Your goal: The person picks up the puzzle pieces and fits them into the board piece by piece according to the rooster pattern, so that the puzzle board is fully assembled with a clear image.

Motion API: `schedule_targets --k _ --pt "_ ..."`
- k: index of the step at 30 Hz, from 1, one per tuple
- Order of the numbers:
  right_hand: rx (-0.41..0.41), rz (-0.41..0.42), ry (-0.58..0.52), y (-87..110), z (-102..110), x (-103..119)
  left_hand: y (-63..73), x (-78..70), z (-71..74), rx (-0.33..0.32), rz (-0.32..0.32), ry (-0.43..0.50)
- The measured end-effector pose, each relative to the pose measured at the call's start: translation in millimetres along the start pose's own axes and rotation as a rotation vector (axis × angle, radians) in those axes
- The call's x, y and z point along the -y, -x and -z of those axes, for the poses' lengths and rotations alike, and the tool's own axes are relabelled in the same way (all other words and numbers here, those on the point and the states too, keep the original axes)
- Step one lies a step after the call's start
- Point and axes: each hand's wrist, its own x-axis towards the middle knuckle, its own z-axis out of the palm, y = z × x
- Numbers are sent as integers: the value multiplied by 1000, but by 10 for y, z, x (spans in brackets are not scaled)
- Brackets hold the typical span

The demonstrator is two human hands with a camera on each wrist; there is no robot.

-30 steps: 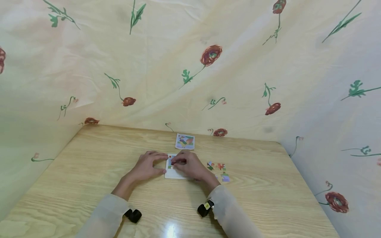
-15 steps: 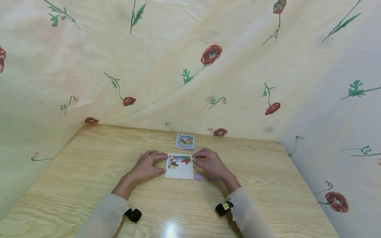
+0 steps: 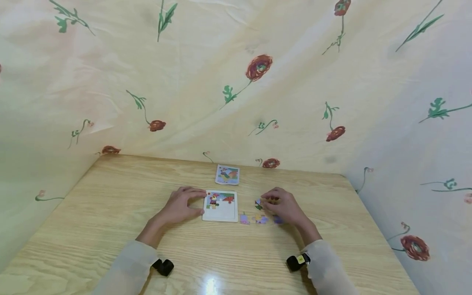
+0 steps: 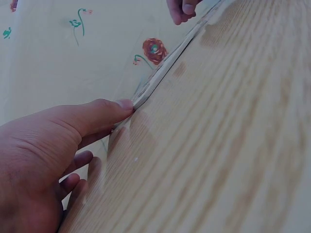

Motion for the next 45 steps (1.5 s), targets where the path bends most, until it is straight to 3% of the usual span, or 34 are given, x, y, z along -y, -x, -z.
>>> schedule_targets --k 4,15,45 --pt "29 -28 23 21 8 -40 5 8 0 -3 -7 -2" --pt "59 -2 57 15 -20 -64 1 2 0 -3 -7 -12" --pt "42 6 80 -35 -23 -80 14 -35 16 6 7 -4"
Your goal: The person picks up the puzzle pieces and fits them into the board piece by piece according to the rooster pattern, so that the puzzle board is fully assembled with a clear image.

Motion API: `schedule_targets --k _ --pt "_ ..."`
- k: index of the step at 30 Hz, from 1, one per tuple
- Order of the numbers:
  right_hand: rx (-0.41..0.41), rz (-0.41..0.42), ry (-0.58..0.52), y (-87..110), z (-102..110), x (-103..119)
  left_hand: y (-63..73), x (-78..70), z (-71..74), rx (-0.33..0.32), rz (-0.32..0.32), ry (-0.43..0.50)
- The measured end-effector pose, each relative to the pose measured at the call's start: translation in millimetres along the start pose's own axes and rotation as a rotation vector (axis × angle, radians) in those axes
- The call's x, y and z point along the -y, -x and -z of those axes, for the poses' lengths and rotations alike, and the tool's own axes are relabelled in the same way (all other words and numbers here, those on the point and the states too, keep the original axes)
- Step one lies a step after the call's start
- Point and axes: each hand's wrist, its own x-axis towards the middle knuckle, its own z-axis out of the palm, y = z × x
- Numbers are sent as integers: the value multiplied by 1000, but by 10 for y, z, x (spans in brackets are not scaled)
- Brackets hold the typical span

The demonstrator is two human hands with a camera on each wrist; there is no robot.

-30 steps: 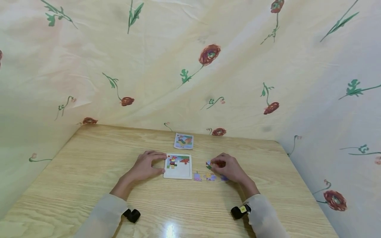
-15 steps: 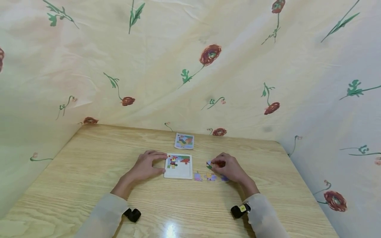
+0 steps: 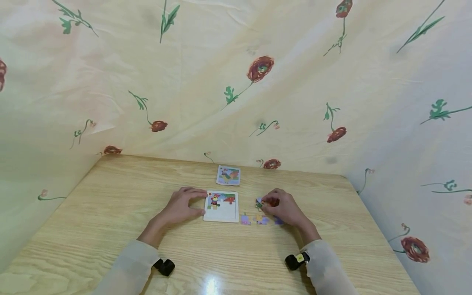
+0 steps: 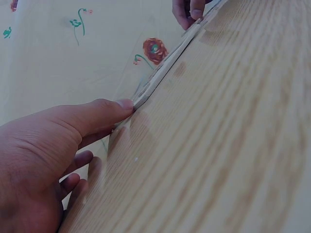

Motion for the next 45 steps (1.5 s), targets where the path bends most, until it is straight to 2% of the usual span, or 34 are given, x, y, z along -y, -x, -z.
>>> schedule_targets --k 8,18,45 --pt "-23 15 -20 -33 -24 66 2 -12 1 -2 -2 7" --pt "-45 51 -51 -134 -167 215 3 -4 -4 -6 -4 2" --pt "75 110 -65 -374 -593 696 -14 6 -9 -11 -3 -9"
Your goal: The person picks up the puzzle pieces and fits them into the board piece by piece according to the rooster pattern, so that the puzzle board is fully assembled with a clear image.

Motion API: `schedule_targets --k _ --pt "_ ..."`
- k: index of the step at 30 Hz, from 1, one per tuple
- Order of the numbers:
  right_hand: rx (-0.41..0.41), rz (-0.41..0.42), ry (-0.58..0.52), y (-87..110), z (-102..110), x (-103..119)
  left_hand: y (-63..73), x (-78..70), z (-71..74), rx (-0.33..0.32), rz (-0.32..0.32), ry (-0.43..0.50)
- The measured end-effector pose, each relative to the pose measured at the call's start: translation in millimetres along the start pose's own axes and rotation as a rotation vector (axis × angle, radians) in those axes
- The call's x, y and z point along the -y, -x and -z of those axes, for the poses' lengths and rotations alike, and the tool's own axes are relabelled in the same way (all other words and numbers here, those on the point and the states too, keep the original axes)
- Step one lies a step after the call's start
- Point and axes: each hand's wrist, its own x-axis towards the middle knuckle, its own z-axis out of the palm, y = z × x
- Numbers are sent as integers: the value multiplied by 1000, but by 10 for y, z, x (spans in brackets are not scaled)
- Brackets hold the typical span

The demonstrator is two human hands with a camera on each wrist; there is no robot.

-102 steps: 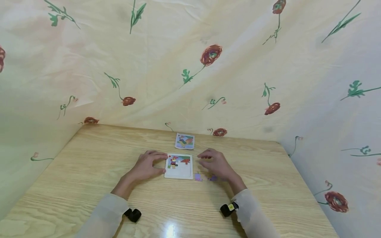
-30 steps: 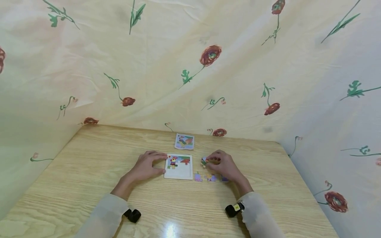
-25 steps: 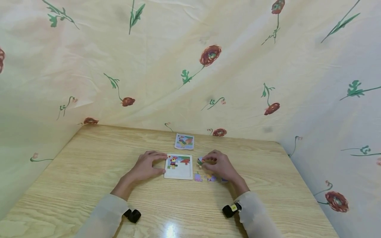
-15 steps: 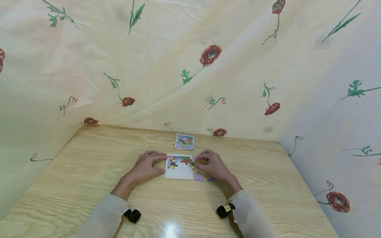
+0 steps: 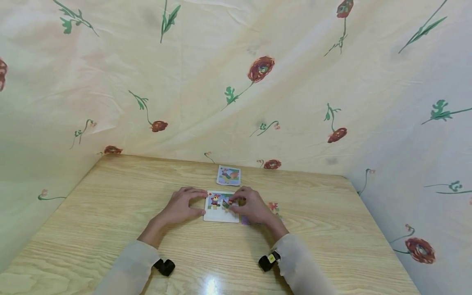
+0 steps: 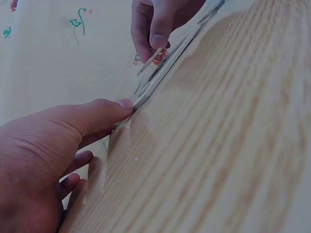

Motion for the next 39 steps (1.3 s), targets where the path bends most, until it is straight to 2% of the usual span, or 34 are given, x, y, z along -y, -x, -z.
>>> schedule_targets --k 16,33,39 --pt "32 10 48 -83 -137 60 -2 32 -25 0 0 -3" --pt "41 7 52 -101 -134 98 -4 19 -8 5 1 -7" --pt "18 11 41 -98 -133 105 -8 32 -9 3 -4 -12"
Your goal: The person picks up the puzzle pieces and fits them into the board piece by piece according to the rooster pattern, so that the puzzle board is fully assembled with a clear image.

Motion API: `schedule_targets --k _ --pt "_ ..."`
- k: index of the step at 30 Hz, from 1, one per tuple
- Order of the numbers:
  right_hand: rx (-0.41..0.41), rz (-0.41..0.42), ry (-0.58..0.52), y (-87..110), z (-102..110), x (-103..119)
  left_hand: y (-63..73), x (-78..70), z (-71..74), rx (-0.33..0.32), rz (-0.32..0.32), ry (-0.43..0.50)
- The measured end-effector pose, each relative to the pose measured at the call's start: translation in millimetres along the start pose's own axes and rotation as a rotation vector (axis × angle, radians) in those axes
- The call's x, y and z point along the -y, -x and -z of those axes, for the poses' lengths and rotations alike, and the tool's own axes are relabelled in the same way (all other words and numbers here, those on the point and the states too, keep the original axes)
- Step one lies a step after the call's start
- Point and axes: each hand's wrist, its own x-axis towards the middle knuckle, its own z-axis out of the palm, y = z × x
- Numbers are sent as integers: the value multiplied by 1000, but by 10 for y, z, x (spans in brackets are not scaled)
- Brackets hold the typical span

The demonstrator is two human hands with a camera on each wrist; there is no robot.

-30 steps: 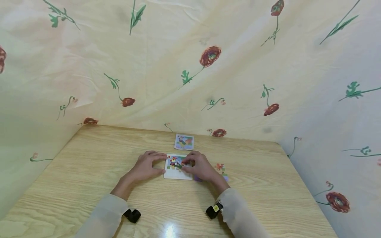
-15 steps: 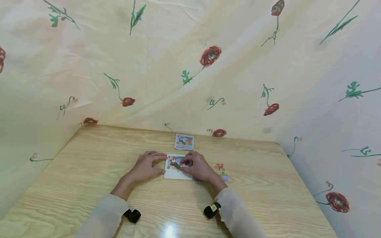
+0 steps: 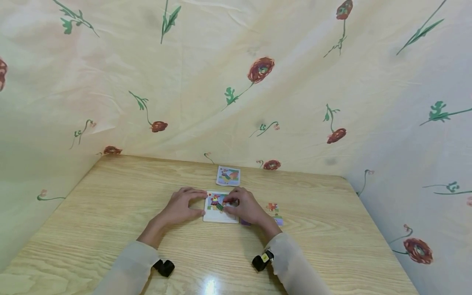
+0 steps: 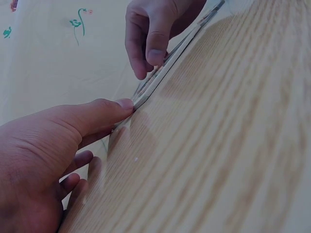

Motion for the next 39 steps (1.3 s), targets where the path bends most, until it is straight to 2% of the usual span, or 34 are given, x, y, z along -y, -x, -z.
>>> schedule_targets --k 5,13,22,39 --pt "-15 28 -16 -7 -9 23 0 3 1 -3 -2 -5" --pt "12 84 -14 -25 -43 37 11 -20 3 -9 2 10" --pt "28 52 -45 -16 -36 60 9 -18 8 -6 -4 6" --pt "9 82 -25 11 -17 21 9 -32 -6 -8 0 -8"
